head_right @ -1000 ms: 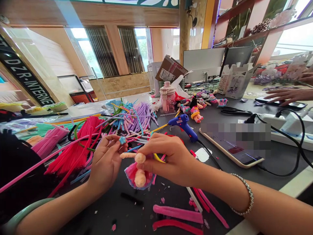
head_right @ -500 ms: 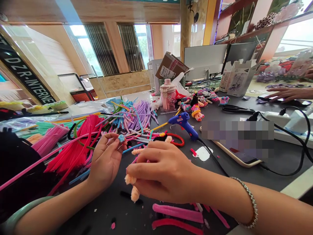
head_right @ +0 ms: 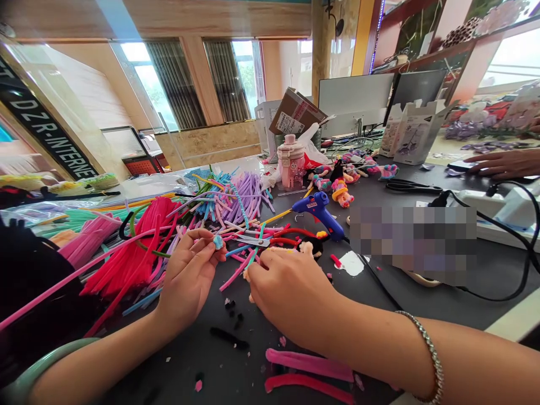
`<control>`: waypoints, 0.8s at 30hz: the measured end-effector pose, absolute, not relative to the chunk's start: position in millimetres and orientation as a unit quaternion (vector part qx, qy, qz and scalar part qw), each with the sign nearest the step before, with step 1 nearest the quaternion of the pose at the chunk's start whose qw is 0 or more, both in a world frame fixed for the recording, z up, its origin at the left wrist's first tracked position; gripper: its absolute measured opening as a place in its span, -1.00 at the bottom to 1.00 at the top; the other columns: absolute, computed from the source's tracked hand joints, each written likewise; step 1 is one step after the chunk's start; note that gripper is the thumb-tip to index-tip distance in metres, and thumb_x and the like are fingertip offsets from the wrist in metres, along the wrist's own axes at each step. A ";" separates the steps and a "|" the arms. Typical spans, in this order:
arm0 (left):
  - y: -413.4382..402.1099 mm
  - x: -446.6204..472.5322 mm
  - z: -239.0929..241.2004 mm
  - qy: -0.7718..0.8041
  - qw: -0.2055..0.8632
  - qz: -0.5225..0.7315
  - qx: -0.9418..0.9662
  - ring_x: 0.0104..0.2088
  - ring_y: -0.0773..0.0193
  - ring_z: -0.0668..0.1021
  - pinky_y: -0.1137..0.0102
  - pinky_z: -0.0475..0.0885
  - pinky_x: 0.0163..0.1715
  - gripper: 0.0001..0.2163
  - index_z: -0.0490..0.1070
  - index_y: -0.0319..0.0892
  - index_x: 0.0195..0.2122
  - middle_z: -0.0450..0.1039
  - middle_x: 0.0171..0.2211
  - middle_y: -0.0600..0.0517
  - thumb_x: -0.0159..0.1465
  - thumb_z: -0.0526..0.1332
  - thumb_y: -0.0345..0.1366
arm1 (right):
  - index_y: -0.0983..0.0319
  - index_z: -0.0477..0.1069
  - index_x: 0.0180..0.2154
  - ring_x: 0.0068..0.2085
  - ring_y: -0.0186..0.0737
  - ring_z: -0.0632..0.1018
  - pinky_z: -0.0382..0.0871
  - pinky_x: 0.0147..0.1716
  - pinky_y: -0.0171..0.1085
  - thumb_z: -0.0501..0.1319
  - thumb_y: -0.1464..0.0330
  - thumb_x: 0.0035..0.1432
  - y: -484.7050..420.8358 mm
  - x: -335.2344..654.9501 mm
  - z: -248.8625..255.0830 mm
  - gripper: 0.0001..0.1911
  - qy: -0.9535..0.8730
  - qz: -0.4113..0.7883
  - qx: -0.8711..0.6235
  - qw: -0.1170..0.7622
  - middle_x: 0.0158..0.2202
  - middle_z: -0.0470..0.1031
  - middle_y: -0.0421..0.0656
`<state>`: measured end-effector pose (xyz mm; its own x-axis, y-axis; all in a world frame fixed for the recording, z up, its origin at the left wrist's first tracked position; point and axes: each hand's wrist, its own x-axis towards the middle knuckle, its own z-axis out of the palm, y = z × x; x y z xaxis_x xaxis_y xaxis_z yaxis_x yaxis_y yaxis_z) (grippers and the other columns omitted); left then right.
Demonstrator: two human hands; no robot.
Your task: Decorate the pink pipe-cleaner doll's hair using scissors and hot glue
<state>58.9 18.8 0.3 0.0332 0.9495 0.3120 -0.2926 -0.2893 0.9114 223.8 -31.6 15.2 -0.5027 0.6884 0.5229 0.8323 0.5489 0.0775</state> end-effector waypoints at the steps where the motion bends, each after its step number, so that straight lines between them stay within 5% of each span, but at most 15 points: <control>1: 17.7 59.2 0.5 0.321 0.504 0.610 0.520 -0.41 0.38 0.42 0.47 0.33 -0.35 -0.85 0.28 -0.16 -0.34 0.35 -0.45 0.12 0.08 0.24 -0.37 | 0.23 0.44 -0.54 -0.50 -0.23 0.45 0.05 -0.51 -0.27 0.16 0.45 0.09 -31.2 224.5 16.9 -0.81 -0.851 -0.120 -0.462 0.219 -0.52 0.49 -0.15; 10: 16.1 58.1 -6.1 0.315 0.507 0.567 0.568 -0.40 0.39 0.40 0.46 0.30 -0.36 -0.90 0.28 -0.15 -0.32 0.32 -0.40 0.12 0.15 0.20 -0.39 | 0.23 0.51 -0.43 -0.53 -0.36 0.44 0.15 -0.56 -0.37 0.08 0.27 0.20 -29.3 246.6 52.1 -0.70 -0.796 0.302 -0.480 0.212 -0.44 0.60 -0.21; 17: 13.3 57.8 -5.2 0.317 0.491 0.552 0.594 -0.35 0.38 0.37 0.43 0.27 -0.30 -0.91 0.29 -0.14 -0.30 0.30 -0.36 0.11 0.17 0.18 -0.39 | 0.23 0.48 -0.47 -0.45 -0.29 0.54 0.33 -0.48 -0.37 0.05 0.26 0.21 -23.6 253.9 49.8 -0.67 -0.775 0.347 -0.473 0.235 -0.47 0.59 -0.16; 24: 13.9 56.4 -8.0 0.308 0.493 0.551 0.599 -0.34 0.39 0.38 0.45 0.27 -0.31 -0.92 0.28 -0.13 -0.29 0.30 -0.35 0.11 0.19 0.17 -0.39 | 0.23 0.50 -0.41 -0.45 -0.24 0.59 0.47 -0.44 -0.34 0.18 0.37 0.06 -19.0 257.4 47.4 -0.87 -0.735 0.435 -0.464 0.235 -0.46 0.60 -0.17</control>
<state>56.4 13.9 -8.0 0.2036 0.9120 0.3560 -0.1735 -0.3243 0.9299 257.4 -19.0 47.4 -0.4590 0.8866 -0.0575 0.4780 0.1918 -0.8572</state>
